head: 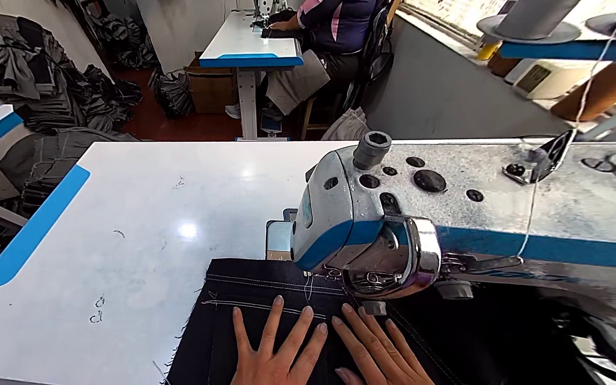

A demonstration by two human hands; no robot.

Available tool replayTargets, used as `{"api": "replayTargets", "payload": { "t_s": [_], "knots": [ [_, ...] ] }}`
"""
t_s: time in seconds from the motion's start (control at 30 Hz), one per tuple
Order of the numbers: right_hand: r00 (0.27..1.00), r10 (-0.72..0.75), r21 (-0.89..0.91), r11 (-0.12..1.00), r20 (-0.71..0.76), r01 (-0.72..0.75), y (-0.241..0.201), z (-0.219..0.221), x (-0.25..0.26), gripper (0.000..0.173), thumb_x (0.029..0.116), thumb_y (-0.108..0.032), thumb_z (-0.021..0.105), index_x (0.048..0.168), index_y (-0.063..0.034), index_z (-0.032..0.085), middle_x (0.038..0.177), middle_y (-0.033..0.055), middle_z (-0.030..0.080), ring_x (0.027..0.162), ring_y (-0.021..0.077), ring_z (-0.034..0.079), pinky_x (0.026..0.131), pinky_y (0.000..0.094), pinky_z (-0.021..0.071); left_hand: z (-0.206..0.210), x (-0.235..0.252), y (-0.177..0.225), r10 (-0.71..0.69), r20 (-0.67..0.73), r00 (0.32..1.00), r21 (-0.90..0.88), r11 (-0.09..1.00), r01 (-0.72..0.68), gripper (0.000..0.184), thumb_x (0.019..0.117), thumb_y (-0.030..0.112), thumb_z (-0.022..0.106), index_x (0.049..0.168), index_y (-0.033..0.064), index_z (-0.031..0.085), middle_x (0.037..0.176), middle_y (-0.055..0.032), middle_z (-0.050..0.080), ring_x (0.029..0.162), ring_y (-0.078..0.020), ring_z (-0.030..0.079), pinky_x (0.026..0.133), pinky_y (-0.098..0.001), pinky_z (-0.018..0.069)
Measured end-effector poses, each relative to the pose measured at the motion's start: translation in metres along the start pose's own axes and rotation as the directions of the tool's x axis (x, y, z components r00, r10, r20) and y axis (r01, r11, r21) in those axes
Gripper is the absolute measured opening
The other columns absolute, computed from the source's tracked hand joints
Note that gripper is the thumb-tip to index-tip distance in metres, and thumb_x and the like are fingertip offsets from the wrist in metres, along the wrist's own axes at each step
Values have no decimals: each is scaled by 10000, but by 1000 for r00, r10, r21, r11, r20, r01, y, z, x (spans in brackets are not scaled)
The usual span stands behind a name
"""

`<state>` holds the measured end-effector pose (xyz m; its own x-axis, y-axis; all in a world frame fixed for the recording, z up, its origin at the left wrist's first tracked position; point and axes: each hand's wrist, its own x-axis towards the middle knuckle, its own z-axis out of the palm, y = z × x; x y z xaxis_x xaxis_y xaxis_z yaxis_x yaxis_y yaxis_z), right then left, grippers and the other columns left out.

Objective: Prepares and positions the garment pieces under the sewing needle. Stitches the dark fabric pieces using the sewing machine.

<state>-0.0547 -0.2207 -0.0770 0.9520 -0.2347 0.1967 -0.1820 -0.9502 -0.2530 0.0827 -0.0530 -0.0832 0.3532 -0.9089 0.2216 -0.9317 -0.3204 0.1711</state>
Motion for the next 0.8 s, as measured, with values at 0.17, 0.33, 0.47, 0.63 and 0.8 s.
{"api": "replayTargets", "payload": {
  "t_s": [0.17,0.33,0.47,0.63,0.8],
  "knots": [
    [978,-113,-29,994,-176,109,22,23,26,535,1070,-459,406,1414,-99,601,1487,91,585,1413,270,518,1181,455,386,4,13,-13,-24,-52,998,59,998,27,752,960,746,336,1534,283,481,1585,9,475,1480,-449,362,976,-891,196],
    [960,-122,-53,992,-252,112,27,32,48,539,1065,-487,379,1376,-134,643,1410,66,647,1325,248,597,1116,416,452,3,26,-26,-48,-57,997,53,997,51,738,976,738,294,1535,292,479,1577,17,484,1487,-438,355,990,-887,194],
    [958,-111,-57,993,-265,99,27,32,53,539,1058,-484,385,1359,-130,660,1382,75,666,1290,257,624,1069,412,490,1,33,-32,-46,-28,999,33,998,47,732,980,732,305,1542,294,470,1590,15,466,1503,-438,322,1004,-891,161],
    [958,-110,-47,994,-264,102,28,33,56,548,1058,-484,386,1361,-118,660,1382,84,665,1306,265,614,1130,435,445,-2,35,-33,-60,18,998,23,998,60,736,981,735,291,1561,307,438,1619,15,423,1518,-440,287,1020,-883,143],
    [957,-118,-45,993,-264,110,28,33,56,556,1063,-477,373,1363,-108,660,1379,96,666,1316,271,609,1149,458,428,-6,37,-31,-92,93,991,-5,996,92,743,979,736,302,1584,315,392,1653,17,364,1544,-428,219,1041,-875,104]
  ]
}}
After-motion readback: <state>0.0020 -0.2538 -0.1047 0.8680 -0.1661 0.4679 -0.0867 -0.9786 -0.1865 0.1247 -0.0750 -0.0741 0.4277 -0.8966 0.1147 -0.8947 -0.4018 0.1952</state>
